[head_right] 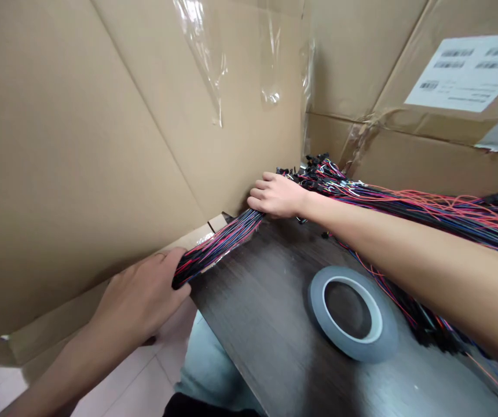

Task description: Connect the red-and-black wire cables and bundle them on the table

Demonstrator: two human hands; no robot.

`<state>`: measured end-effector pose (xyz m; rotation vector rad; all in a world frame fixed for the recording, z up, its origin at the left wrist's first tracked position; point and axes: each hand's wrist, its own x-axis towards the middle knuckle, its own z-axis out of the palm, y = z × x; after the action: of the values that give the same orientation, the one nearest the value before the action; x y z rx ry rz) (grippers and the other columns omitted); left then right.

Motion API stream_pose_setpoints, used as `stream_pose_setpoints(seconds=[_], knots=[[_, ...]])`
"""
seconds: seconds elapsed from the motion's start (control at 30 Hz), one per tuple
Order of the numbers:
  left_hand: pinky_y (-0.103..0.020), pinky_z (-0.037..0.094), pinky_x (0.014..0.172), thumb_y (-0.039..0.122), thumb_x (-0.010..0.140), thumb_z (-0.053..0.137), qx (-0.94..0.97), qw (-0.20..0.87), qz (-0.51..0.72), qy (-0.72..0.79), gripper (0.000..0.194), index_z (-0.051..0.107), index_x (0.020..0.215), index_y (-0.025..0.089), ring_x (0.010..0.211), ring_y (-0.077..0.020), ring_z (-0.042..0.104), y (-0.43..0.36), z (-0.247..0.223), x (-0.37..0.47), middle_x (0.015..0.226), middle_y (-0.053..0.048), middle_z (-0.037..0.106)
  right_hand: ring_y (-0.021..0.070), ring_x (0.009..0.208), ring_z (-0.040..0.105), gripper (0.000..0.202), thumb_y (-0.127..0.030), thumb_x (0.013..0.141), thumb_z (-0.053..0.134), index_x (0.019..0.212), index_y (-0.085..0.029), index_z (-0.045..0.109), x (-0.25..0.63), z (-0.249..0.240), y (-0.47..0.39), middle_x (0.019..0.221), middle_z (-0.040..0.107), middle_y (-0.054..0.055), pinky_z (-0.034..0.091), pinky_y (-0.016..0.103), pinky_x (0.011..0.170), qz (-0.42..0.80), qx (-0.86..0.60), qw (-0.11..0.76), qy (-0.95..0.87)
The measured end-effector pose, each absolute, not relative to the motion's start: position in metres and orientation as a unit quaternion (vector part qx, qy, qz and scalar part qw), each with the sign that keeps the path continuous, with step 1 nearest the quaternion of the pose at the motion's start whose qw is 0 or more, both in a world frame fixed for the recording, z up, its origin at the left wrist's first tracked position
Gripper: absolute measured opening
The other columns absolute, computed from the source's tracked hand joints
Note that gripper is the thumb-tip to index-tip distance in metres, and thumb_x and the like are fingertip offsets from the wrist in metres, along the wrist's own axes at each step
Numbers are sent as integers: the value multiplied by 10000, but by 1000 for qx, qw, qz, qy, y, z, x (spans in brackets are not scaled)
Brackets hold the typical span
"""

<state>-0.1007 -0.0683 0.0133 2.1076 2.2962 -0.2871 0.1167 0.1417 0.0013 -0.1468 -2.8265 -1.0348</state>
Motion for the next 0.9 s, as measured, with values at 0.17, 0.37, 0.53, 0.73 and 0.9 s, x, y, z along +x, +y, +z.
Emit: stream_pose_setpoints(seconds=[0.17, 0.37, 0.53, 0.73, 0.9], knots=[[-395, 493, 637, 209, 825, 441, 688, -19, -48, 724, 82, 511, 867, 201, 828, -320, 681, -55, 9, -93, 861, -75, 677, 201, 669, 473, 201, -136, 935, 438, 805, -178, 585, 121, 10, 163, 693, 601, 50, 251, 345, 661, -390, -25, 64, -918], [-395, 516, 749, 220, 855, 508, 710, -72, 0, 701, 83, 561, 893, 169, 893, -297, 670, -45, 1, -83, 832, -94, 667, 225, 730, 523, 213, -135, 950, 416, 839, -163, 595, 123, 9, 180, 763, 629, 76, 279, 356, 689, -389, -50, 8, -920], [-438, 518, 808, 341, 869, 598, 719, -64, -17, 692, 240, 597, 987, 132, 968, -319, 630, -45, 1, -81, 949, -125, 671, 236, 790, 546, 156, -149, 926, 455, 896, -157, 608, 118, 1, 182, 836, 651, 94, 325, 358, 760, -366, -47, -31, -929], [-450, 518, 843, 386, 877, 585, 732, -93, 60, 672, 296, 617, 1059, 155, 1018, -317, 607, -72, 5, -98, 1079, -127, 667, 275, 940, 552, 208, -153, 828, 530, 1025, -162, 596, 125, 2, 163, 992, 649, 128, 351, 395, 832, -320, -104, -69, -939], [-309, 549, 732, 219, 906, 498, 762, -48, 276, 584, 112, 603, 888, 251, 766, -174, 664, -116, -1, -108, 857, -23, 704, 315, 1104, 498, 492, -187, 816, 554, 1299, -132, 478, 137, 23, 137, 1229, 572, 166, 342, 452, 931, -219, -118, -47, -967]])
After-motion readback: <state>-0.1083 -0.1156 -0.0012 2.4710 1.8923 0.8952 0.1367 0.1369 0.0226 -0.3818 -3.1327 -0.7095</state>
